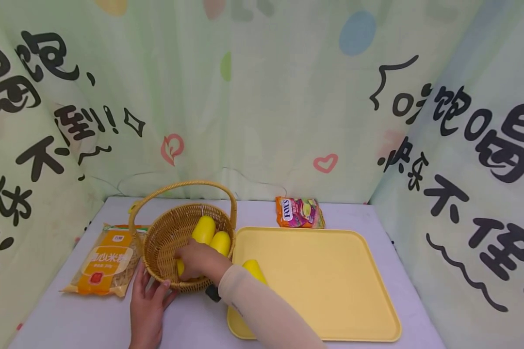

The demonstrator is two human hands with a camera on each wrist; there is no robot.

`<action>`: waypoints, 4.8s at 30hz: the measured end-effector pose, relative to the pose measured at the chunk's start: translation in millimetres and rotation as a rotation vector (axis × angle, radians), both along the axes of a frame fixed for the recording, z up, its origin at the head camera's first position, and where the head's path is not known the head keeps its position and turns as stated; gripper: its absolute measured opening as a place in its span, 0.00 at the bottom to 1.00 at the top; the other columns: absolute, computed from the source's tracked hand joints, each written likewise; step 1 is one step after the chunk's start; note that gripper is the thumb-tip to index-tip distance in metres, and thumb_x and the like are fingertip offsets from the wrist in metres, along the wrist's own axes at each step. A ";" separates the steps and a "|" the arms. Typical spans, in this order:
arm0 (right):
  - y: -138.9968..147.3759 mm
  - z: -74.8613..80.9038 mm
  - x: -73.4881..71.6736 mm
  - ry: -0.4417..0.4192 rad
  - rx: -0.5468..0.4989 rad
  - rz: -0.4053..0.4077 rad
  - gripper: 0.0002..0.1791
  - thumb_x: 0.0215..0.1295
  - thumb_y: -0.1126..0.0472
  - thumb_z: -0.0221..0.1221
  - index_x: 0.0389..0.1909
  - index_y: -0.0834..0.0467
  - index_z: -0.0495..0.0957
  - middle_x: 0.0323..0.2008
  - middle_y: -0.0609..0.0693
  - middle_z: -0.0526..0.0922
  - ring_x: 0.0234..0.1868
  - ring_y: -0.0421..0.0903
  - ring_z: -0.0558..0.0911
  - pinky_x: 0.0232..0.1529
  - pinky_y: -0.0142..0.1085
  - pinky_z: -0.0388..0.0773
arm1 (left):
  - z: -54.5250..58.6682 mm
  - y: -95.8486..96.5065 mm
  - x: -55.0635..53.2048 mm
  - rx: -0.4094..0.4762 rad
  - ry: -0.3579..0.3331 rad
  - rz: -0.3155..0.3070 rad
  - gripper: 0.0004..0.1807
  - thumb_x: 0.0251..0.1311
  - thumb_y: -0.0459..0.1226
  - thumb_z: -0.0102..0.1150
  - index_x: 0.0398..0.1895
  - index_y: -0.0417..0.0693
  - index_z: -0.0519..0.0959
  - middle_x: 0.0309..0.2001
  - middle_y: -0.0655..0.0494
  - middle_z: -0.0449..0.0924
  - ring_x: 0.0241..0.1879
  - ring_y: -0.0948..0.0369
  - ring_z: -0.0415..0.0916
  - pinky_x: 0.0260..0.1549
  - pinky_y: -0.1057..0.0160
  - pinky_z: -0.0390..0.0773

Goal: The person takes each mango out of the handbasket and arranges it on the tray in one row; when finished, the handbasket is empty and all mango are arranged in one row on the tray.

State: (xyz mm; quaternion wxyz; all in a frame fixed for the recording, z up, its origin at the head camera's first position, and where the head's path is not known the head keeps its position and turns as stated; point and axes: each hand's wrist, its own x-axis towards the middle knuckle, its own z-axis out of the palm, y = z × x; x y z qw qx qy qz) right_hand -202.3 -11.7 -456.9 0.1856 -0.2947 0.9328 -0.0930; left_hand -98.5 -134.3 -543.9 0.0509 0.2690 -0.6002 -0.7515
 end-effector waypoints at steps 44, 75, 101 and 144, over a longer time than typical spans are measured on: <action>34.3 17.8 -3.4 -0.039 -0.265 -0.038 0.35 0.54 0.56 0.76 0.65 0.43 0.78 0.67 0.57 0.72 0.38 0.44 0.79 0.36 0.32 0.79 | 3.5 1.6 0.6 -0.012 -0.016 0.003 0.53 0.75 0.34 0.59 0.87 0.75 0.36 0.88 0.53 0.35 0.82 0.43 0.56 0.61 0.50 0.83; 110.4 18.1 14.3 -0.100 -0.667 -0.167 0.41 0.49 0.53 0.75 0.69 0.43 0.76 0.61 0.52 0.69 0.53 0.51 0.74 0.50 0.43 0.81 | 1.0 2.8 1.4 -0.002 0.024 0.010 0.53 0.74 0.32 0.59 0.87 0.75 0.37 0.88 0.53 0.36 0.81 0.43 0.57 0.58 0.56 0.87; 179.1 1.5 36.0 -0.097 -0.709 -0.418 0.43 0.48 0.55 0.78 0.68 0.38 0.76 0.65 0.52 0.71 0.56 0.58 0.75 0.45 0.42 0.84 | 0.6 3.3 0.1 0.010 0.011 0.005 0.53 0.75 0.32 0.59 0.87 0.76 0.36 0.88 0.54 0.33 0.81 0.44 0.55 0.59 0.56 0.87; 258.3 -42.0 70.0 -0.130 -0.696 -0.680 0.43 0.49 0.56 0.78 0.70 0.45 0.76 0.70 0.60 0.66 0.53 0.56 0.73 0.40 0.36 0.82 | -0.3 3.6 1.1 0.013 0.030 0.017 0.53 0.74 0.32 0.59 0.87 0.78 0.39 0.88 0.53 0.36 0.80 0.44 0.57 0.54 0.61 0.89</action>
